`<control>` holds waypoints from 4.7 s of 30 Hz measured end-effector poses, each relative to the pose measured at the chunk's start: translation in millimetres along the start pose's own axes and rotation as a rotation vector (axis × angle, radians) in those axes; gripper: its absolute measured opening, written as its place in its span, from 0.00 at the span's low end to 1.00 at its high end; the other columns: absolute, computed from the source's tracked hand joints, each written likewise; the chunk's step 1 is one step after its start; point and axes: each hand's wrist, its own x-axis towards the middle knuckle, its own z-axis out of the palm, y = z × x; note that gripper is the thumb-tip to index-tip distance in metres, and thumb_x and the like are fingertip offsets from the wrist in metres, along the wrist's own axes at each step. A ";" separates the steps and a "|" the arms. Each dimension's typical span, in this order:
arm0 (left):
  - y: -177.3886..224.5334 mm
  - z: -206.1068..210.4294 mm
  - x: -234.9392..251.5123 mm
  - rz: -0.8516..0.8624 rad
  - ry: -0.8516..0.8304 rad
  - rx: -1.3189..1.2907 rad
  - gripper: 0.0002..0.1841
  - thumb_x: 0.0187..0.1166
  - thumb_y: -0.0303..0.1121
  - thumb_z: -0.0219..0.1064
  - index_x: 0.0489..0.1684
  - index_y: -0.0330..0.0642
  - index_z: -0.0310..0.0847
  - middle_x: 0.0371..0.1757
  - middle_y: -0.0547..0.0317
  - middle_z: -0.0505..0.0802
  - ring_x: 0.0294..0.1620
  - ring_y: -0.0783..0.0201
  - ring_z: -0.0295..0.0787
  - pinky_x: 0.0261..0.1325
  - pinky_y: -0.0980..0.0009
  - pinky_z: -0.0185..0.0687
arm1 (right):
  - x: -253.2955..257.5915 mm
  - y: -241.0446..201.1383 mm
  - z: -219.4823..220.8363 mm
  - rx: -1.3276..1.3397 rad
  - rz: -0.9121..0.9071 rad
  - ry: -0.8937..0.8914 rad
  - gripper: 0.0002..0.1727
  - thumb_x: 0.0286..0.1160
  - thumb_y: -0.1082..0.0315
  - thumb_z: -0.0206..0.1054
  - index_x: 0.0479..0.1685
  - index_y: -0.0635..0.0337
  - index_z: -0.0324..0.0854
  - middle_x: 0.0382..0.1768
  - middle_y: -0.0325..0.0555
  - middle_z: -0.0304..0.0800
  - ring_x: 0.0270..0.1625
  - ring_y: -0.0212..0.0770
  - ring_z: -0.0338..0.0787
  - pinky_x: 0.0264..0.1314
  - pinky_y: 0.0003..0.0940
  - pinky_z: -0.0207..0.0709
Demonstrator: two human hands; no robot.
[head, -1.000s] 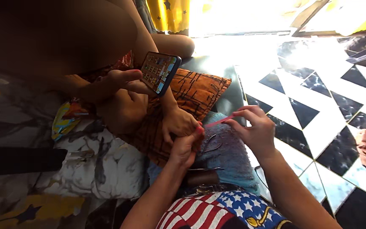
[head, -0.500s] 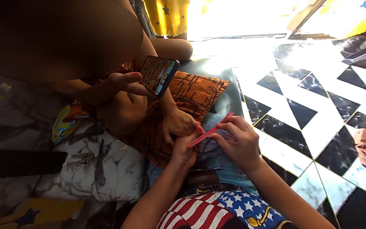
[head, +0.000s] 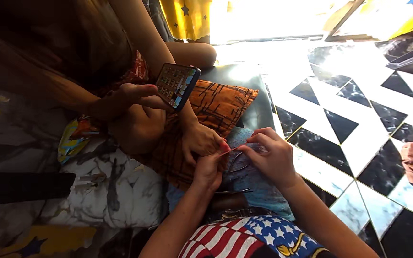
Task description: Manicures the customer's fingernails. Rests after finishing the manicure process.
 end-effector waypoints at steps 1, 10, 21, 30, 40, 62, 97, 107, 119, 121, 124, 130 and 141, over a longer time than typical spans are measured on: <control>1.1 0.4 -0.7 -0.004 0.005 -0.004 0.05 0.82 0.20 0.63 0.36 0.33 0.83 0.25 0.53 0.90 0.20 0.69 0.86 0.27 0.78 0.84 | 1.5 9.0 -3.8 -0.021 0.033 -0.011 0.22 0.67 0.45 0.75 0.31 0.58 0.92 0.42 0.51 0.94 0.41 0.48 0.93 0.38 0.48 0.85; 0.6 0.6 -0.3 0.011 0.001 -0.002 0.05 0.82 0.20 0.63 0.36 0.32 0.84 0.28 0.51 0.91 0.21 0.68 0.86 0.24 0.77 0.83 | 1.5 4.9 -14.3 0.004 -0.080 0.069 0.23 0.66 0.44 0.77 0.34 0.59 0.93 0.45 0.51 0.93 0.48 0.46 0.92 0.47 0.41 0.86; 0.5 1.7 -0.8 0.002 0.024 -0.007 0.04 0.81 0.19 0.64 0.38 0.32 0.84 0.27 0.51 0.91 0.20 0.68 0.86 0.25 0.77 0.84 | 12.4 14.6 -8.4 -0.014 -0.115 0.089 0.21 0.67 0.48 0.77 0.34 0.61 0.92 0.45 0.53 0.93 0.49 0.49 0.92 0.47 0.44 0.86; 0.3 0.0 0.2 0.014 -0.005 -0.014 0.06 0.82 0.20 0.62 0.36 0.32 0.84 0.26 0.51 0.91 0.21 0.68 0.87 0.26 0.77 0.84 | 8.1 5.3 -2.6 -0.002 -0.118 0.082 0.21 0.68 0.47 0.77 0.31 0.59 0.92 0.43 0.51 0.93 0.47 0.47 0.91 0.46 0.42 0.85; -0.2 1.6 -0.2 0.009 0.009 0.011 0.06 0.82 0.20 0.63 0.35 0.32 0.84 0.26 0.51 0.91 0.20 0.68 0.86 0.24 0.78 0.83 | 6.8 15.9 -15.3 -0.020 -0.141 0.138 0.23 0.66 0.45 0.78 0.32 0.60 0.93 0.45 0.54 0.92 0.48 0.47 0.91 0.48 0.39 0.84; -0.1 1.0 -0.5 0.013 -0.011 -0.034 0.06 0.83 0.19 0.62 0.37 0.32 0.83 0.28 0.51 0.91 0.22 0.68 0.86 0.26 0.78 0.83 | -0.7 41.9 -15.9 -0.119 0.084 0.068 0.25 0.67 0.45 0.76 0.33 0.64 0.91 0.44 0.58 0.91 0.43 0.56 0.92 0.40 0.55 0.83; 1.6 -4.9 -1.5 0.006 -0.076 -0.013 0.09 0.86 0.22 0.58 0.38 0.32 0.84 0.31 0.51 0.91 0.25 0.67 0.88 0.28 0.76 0.85 | 23.6 15.3 -34.9 0.321 0.162 -0.185 0.14 0.66 0.56 0.78 0.32 0.59 0.89 0.37 0.43 0.88 0.33 0.35 0.87 0.35 0.35 0.84; 0.3 -1.9 -3.4 0.032 -0.016 0.026 0.06 0.85 0.22 0.61 0.44 0.32 0.84 0.27 0.52 0.90 0.21 0.68 0.86 0.26 0.77 0.83 | 45.8 -47.4 34.2 1.324 0.356 0.038 0.23 0.92 0.46 0.52 0.31 0.48 0.79 0.18 0.31 0.73 0.13 0.24 0.68 0.14 0.19 0.67; 21.4 -0.1 -19.3 -0.006 -0.085 0.091 0.17 0.91 0.38 0.56 0.34 0.36 0.82 0.21 0.55 0.87 0.21 0.65 0.87 0.29 0.73 0.85 | -14.8 -0.7 -25.2 0.258 -0.582 -0.880 0.23 0.85 0.49 0.61 0.29 0.57 0.86 0.31 0.46 0.87 0.37 0.46 0.91 0.35 0.48 0.82; 23.5 -2.9 -28.0 -0.011 -0.107 0.119 0.16 0.91 0.37 0.56 0.42 0.32 0.83 0.32 0.50 0.92 0.31 0.63 0.91 0.39 0.72 0.87 | -24.9 -10.9 -28.6 0.035 -0.550 -0.837 0.23 0.84 0.48 0.61 0.33 0.58 0.87 0.36 0.50 0.90 0.44 0.53 0.93 0.38 0.54 0.85; 24.5 -8.6 -38.2 -0.004 -0.134 0.211 0.17 0.92 0.36 0.55 0.53 0.30 0.84 0.40 0.48 0.93 0.43 0.61 0.91 0.54 0.70 0.86 | -33.8 -18.5 -12.8 -0.094 -0.496 -0.551 0.14 0.84 0.60 0.63 0.41 0.61 0.89 0.39 0.52 0.91 0.46 0.54 0.93 0.37 0.47 0.87; 15.2 -13.1 -32.6 0.085 -0.119 0.214 0.09 0.87 0.27 0.61 0.43 0.29 0.84 0.31 0.50 0.91 0.29 0.66 0.86 0.39 0.74 0.84 | -40.4 -27.0 8.9 -0.236 -0.491 -0.530 0.11 0.67 0.82 0.67 0.44 0.63 0.88 0.39 0.54 0.90 0.45 0.55 0.93 0.34 0.45 0.86; 2.0 -9.2 -33.9 0.014 -0.079 0.065 0.08 0.87 0.26 0.59 0.52 0.32 0.82 0.34 0.53 0.91 0.35 0.63 0.91 0.49 0.66 0.90 | -10.2 7.0 -36.4 0.242 -0.507 -0.619 0.12 0.81 0.69 0.62 0.55 0.56 0.89 0.51 0.49 0.90 0.58 0.48 0.89 0.62 0.44 0.84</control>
